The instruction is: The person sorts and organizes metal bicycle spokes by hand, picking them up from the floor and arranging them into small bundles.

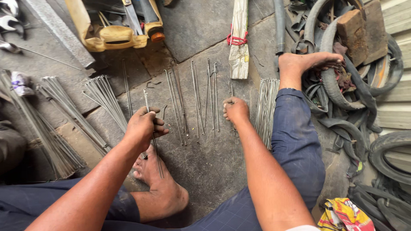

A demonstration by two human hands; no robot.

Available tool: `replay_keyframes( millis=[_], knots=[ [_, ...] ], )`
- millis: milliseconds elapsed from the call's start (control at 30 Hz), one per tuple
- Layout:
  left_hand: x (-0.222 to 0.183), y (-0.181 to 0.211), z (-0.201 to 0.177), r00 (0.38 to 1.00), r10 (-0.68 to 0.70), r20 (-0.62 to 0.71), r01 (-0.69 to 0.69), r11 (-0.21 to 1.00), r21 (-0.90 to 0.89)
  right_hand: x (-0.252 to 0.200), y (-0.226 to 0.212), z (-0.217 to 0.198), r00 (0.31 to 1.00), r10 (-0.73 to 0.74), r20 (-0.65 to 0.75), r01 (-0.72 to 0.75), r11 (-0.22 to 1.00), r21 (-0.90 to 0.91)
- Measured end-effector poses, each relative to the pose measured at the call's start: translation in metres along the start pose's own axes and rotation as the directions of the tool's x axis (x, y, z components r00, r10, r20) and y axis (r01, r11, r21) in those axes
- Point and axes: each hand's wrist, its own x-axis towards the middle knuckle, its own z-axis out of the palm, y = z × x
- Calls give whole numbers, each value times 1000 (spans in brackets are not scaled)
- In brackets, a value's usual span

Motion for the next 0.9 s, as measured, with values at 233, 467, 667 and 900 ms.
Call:
replay_keyframes(
  millis=[233,467,667,900],
  knots=[
    [-10,5,3,999,0,41,-1,1000,22,-2,-9,11,1000,9,22,0,929,-371],
    [-19,11,10,998,-22,56,18,997,76,-6,-19,24,1000,-6,-1,5,880,-475],
    [-28,21,14,998,-48,47,41,988,149,-19,-39,5,983,57,174,-60,998,12],
    [-36,20,22,972,73,223,-90,994,65,-82,-108,-33,838,-108,535,-116,923,367]
  ],
)
